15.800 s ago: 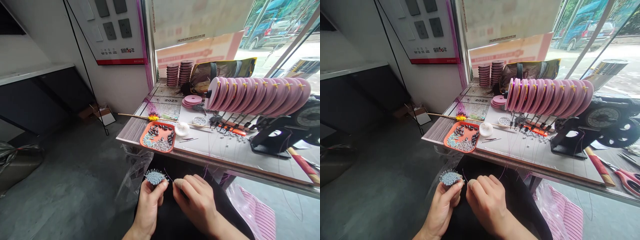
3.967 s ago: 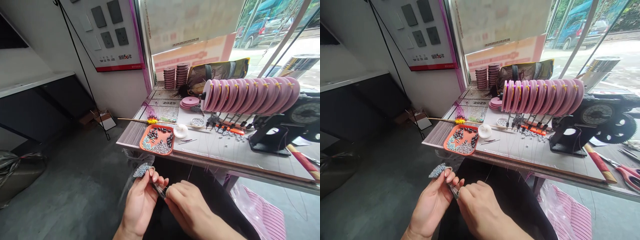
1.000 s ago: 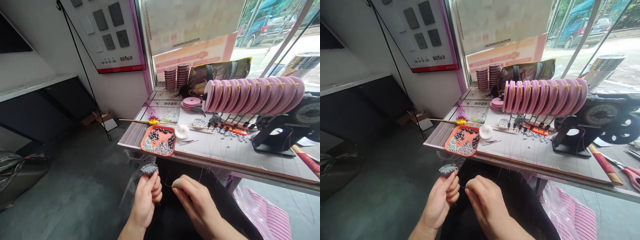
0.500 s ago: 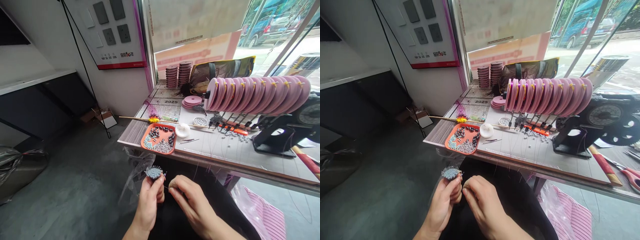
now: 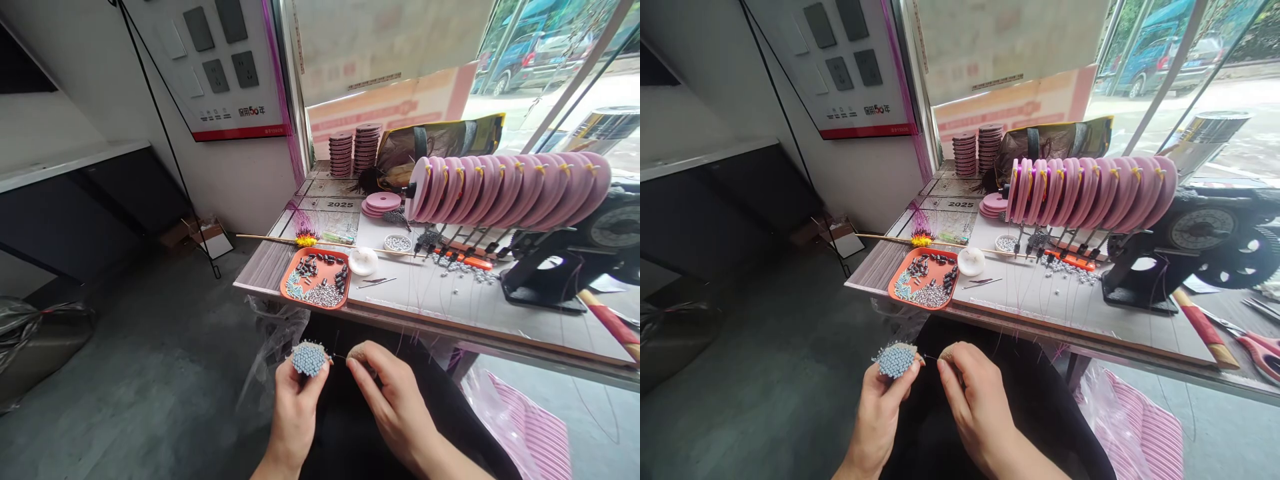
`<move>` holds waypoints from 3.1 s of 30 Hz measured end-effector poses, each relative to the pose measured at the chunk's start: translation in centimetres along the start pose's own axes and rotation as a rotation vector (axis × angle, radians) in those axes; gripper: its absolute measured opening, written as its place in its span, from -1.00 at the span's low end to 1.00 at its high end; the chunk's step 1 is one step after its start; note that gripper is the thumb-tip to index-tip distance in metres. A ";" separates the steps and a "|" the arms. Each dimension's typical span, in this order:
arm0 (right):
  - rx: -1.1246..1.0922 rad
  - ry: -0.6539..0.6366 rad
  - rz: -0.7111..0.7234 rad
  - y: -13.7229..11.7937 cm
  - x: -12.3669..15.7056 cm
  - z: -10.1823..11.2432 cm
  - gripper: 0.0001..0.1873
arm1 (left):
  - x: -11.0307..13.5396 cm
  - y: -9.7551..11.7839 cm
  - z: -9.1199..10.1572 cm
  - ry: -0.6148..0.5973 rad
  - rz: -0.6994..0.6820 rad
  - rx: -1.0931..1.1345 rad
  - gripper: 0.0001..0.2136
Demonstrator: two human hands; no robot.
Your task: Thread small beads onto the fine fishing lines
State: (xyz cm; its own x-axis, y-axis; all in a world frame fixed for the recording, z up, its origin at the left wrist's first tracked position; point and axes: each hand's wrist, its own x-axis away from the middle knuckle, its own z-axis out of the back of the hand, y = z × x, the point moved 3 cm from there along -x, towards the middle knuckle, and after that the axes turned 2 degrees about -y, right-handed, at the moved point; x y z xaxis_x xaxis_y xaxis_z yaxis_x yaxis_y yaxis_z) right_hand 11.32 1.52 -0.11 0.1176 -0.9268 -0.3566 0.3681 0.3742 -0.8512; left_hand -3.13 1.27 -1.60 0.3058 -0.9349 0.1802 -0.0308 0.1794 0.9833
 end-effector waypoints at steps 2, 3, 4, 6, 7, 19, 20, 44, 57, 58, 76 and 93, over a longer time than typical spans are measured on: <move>0.005 -0.002 0.000 0.0 0.0 0.0 -0.79 | 0.0 0.2 0.0 -0.009 -0.050 -0.017 -0.85; 0.007 -0.002 -0.002 0.1 0.0 0.0 -0.79 | 0.1 0.3 0.0 -0.009 -0.066 -0.016 -0.86; 0.009 -0.003 -0.004 0.1 0.0 0.0 -0.79 | 0.1 0.4 -0.1 -0.009 -0.080 -0.016 -0.87; 0.011 -0.015 -0.006 0.1 0.1 0.0 -0.78 | 0.2 0.6 -0.2 -0.024 -0.102 -0.022 -0.89; 0.007 -0.022 -0.006 0.1 0.1 0.0 -0.79 | 0.2 0.7 -0.3 -0.040 -0.110 -0.023 -0.91; 0.381 -0.226 0.275 -1.6 0.0 -0.3 -0.69 | 0.3 1.6 -0.9 -0.299 0.215 0.488 -0.86; 0.370 -0.253 0.306 -1.8 0.1 -0.2 -0.69 | -0.1 2.2 -0.8 -0.311 0.255 0.584 -0.87; -0.034 -0.162 0.133 -1.1 0.3 -0.2 -0.78 | 0.0 0.3 -1.5 -0.316 0.345 0.375 -0.83; 0.026 -0.057 0.021 0.3 0.2 -0.1 -0.78 | 0.4 0.3 -1.3 -0.312 0.348 0.352 -0.82; 0.033 -0.046 0.017 0.5 0.3 -0.1 -0.78 | 0.4 0.3 -1.2 -0.287 0.316 0.312 -0.81; 0.323 -0.157 0.209 -1.0 0.1 -0.3 -0.74 | 0.5 0.1 -0.4 -0.225 0.166 0.173 -0.82; 0.268 -0.194 0.200 -0.8 0.2 -0.9 -0.68 | -0.3 2.5 -0.8 -0.368 0.353 0.664 -0.94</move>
State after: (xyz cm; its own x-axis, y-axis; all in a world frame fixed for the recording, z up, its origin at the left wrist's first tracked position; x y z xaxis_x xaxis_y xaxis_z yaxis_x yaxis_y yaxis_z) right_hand 10.20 1.02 0.17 0.3739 -0.8350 -0.4038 0.5457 0.5501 -0.6322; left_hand -2.55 2.20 0.82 -0.1540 -0.9184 0.3644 -0.6562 0.3708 0.6572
